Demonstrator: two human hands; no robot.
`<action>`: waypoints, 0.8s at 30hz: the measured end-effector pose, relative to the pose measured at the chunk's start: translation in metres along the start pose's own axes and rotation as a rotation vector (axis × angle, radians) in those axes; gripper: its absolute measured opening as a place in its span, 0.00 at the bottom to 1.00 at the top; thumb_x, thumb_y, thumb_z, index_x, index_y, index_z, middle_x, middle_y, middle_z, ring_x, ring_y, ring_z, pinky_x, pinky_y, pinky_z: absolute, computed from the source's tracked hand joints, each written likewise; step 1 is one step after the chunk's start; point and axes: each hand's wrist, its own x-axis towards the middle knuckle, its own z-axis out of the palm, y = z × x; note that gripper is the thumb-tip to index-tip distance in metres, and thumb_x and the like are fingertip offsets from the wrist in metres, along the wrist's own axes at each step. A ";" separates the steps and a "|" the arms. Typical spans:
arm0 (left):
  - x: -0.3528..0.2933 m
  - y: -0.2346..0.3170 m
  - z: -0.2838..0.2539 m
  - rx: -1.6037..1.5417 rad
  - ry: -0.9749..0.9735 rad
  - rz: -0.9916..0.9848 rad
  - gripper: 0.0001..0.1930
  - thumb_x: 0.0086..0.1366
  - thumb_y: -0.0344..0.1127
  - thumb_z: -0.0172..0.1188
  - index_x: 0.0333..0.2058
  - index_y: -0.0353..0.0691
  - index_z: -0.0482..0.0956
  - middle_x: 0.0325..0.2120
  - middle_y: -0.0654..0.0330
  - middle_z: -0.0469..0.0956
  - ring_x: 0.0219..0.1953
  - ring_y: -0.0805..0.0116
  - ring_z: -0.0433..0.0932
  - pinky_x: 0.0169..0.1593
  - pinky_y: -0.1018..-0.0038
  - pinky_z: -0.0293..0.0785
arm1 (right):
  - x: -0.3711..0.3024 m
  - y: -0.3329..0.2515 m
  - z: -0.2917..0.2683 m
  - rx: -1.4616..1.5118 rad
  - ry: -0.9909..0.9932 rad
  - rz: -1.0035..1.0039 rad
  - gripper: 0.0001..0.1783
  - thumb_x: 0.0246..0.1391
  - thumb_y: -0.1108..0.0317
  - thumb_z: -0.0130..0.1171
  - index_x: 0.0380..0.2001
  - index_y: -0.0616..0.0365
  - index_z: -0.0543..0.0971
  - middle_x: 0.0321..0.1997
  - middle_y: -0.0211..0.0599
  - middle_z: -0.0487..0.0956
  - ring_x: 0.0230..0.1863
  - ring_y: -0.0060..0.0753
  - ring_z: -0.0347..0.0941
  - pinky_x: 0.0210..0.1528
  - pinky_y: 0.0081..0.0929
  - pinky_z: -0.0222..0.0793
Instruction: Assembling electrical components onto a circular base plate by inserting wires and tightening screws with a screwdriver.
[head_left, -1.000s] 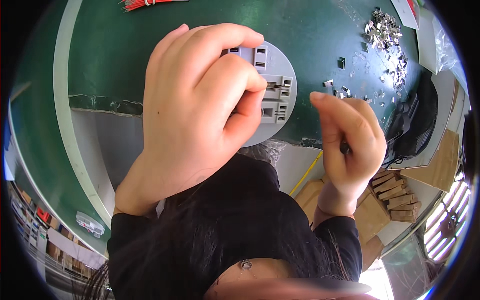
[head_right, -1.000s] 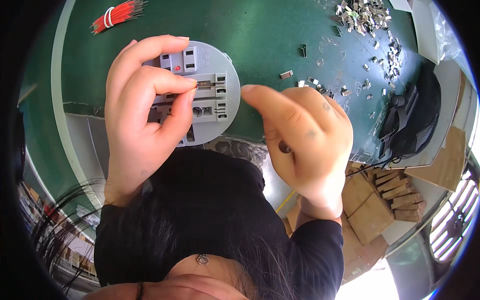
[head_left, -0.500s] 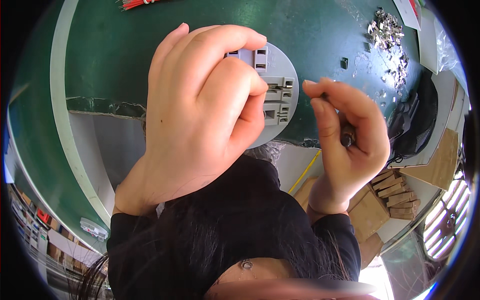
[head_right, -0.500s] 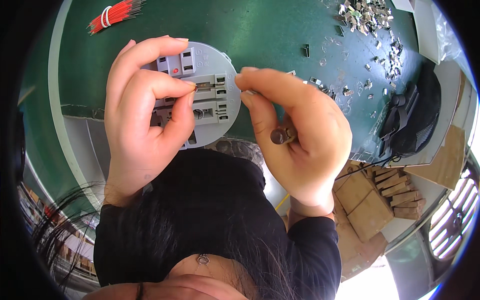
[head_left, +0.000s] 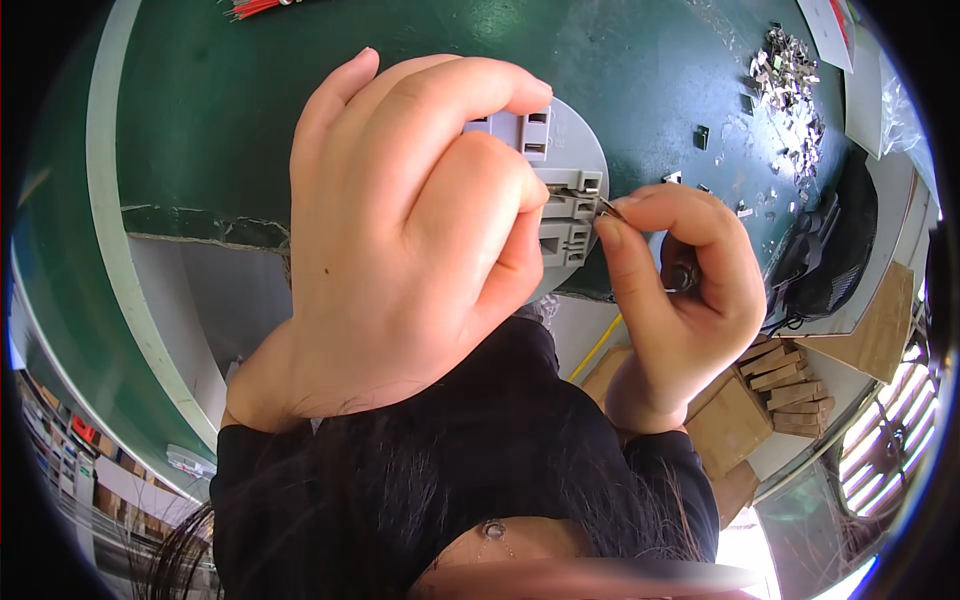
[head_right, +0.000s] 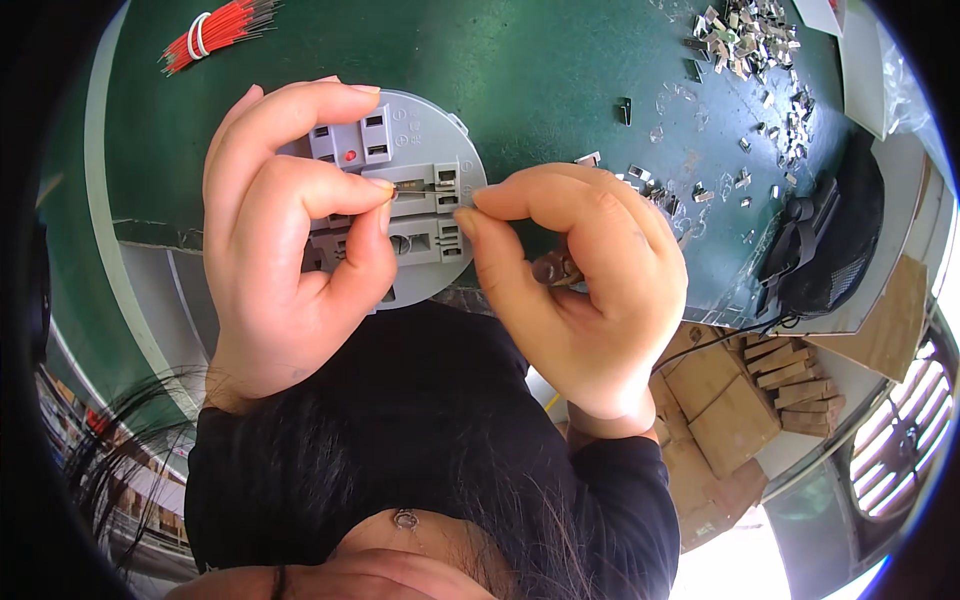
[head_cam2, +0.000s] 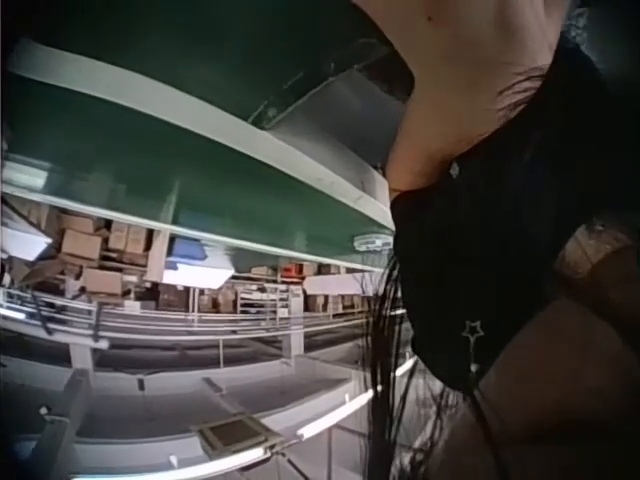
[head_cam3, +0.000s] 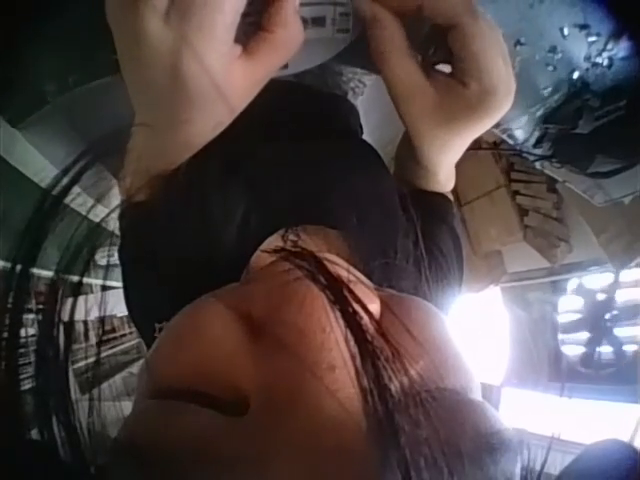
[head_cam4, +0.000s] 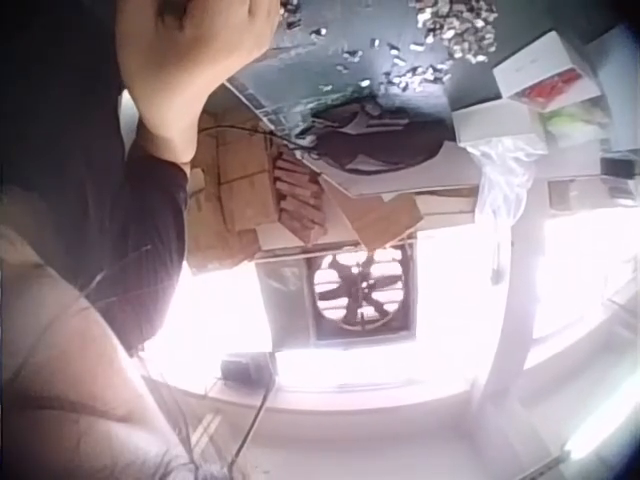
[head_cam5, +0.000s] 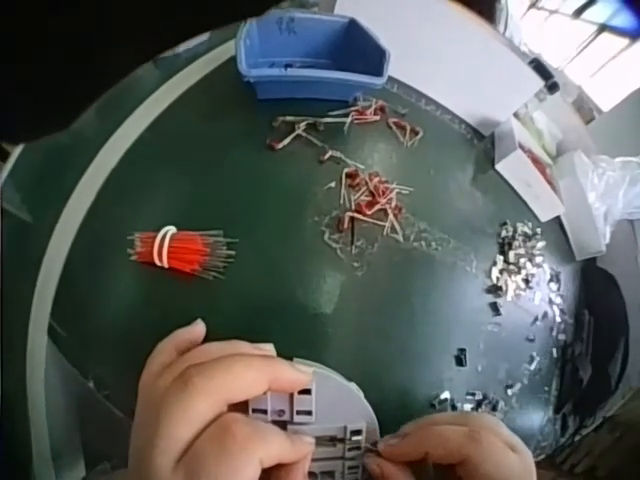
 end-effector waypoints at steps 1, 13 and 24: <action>0.000 0.000 0.000 -0.002 0.000 -0.002 0.13 0.50 0.21 0.66 0.32 0.43 0.75 0.51 0.55 0.78 0.52 0.53 0.77 0.63 0.49 0.62 | 0.001 0.000 0.001 -0.001 -0.002 0.001 0.10 0.45 0.85 0.67 0.32 0.65 0.80 0.36 0.35 0.82 0.33 0.20 0.72 0.35 0.15 0.63; -0.001 -0.002 -0.002 0.006 -0.009 -0.002 0.14 0.47 0.21 0.66 0.32 0.43 0.75 0.51 0.55 0.78 0.53 0.53 0.78 0.63 0.49 0.64 | 0.005 0.005 0.009 -0.016 0.043 -0.075 0.13 0.37 0.79 0.71 0.26 0.57 0.77 0.26 0.30 0.80 0.25 0.32 0.76 0.28 0.27 0.67; 0.000 0.001 0.003 0.015 0.047 -0.021 0.12 0.47 0.24 0.67 0.30 0.42 0.75 0.48 0.55 0.79 0.50 0.53 0.79 0.61 0.49 0.65 | 0.060 -0.053 -0.008 -1.022 -0.534 -0.654 0.12 0.33 0.72 0.68 0.26 0.54 0.77 0.28 0.29 0.76 0.25 0.36 0.72 0.29 0.32 0.65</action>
